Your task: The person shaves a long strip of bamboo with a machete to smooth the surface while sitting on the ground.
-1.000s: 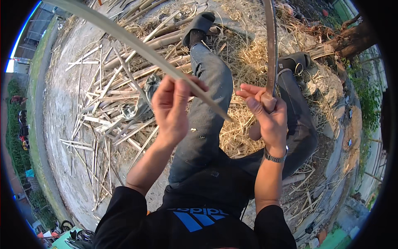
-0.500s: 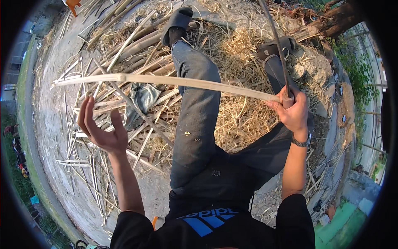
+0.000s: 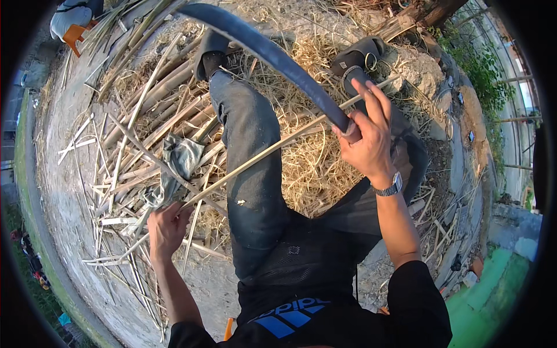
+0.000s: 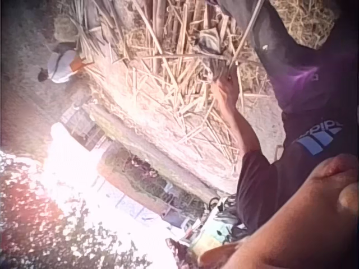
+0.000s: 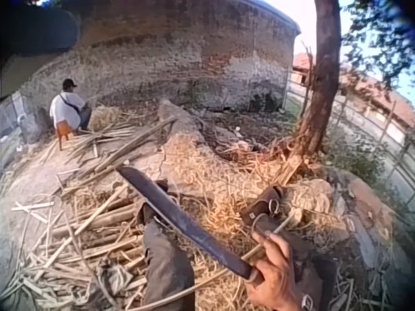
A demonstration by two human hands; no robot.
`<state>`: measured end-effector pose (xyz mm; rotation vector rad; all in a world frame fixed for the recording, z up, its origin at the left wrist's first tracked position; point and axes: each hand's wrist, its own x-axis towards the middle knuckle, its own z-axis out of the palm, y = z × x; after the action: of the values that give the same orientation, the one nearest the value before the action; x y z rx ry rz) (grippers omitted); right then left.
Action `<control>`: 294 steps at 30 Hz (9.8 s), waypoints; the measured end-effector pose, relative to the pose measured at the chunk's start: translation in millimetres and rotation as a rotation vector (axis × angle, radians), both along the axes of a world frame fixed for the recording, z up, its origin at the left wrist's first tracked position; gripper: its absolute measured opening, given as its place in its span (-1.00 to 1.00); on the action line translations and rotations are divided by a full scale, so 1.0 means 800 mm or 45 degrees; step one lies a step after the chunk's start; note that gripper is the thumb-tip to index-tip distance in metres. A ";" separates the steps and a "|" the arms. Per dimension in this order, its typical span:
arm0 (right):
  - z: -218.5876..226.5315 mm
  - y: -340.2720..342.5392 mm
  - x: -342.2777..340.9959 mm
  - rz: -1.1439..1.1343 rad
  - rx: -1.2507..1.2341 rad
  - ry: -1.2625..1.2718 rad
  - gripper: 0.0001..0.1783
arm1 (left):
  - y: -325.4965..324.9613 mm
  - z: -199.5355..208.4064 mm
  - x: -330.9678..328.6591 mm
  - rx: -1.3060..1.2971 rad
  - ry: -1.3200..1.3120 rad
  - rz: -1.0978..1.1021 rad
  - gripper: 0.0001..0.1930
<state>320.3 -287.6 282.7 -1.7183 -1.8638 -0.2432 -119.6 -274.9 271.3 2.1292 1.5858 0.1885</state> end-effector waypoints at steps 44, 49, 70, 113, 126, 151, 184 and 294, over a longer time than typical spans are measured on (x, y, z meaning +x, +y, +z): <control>-0.064 -0.042 -0.105 0.291 -0.955 0.565 -0.18 | -0.081 0.000 0.067 -0.161 -0.225 0.078 -0.75; -0.043 -0.011 -0.088 0.256 -0.959 0.389 -0.15 | -0.059 0.009 0.075 -0.105 -0.184 0.093 -0.71; -0.076 -0.039 -0.077 0.261 -0.997 0.418 -0.22 | -0.076 0.011 0.030 -0.301 -0.184 0.042 -0.66; -0.086 0.002 0.053 -0.056 -0.747 0.542 -0.10 | -0.094 -0.041 -0.086 0.222 -0.041 -0.090 -0.82; -0.052 -0.011 0.131 -0.468 -0.405 1.639 -0.30 | -0.095 -0.056 -0.081 0.030 -0.027 -0.010 -0.81; -0.096 0.004 0.072 -0.585 -0.448 1.332 -0.45 | -0.015 -0.020 -0.073 -0.071 -0.038 0.052 -0.59; -0.086 0.006 0.109 -0.461 -0.492 1.844 -0.48 | 0.042 -0.039 -0.077 -0.437 -0.212 -0.058 -0.41; -0.156 0.202 -0.389 0.870 -0.817 0.328 -0.47 | 0.093 -0.396 -0.213 0.237 -0.489 1.378 -0.29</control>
<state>9.1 -126.0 158.0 -1.2520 -2.3281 0.8802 -289.9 -200.8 -45.4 1.0110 2.3241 1.0367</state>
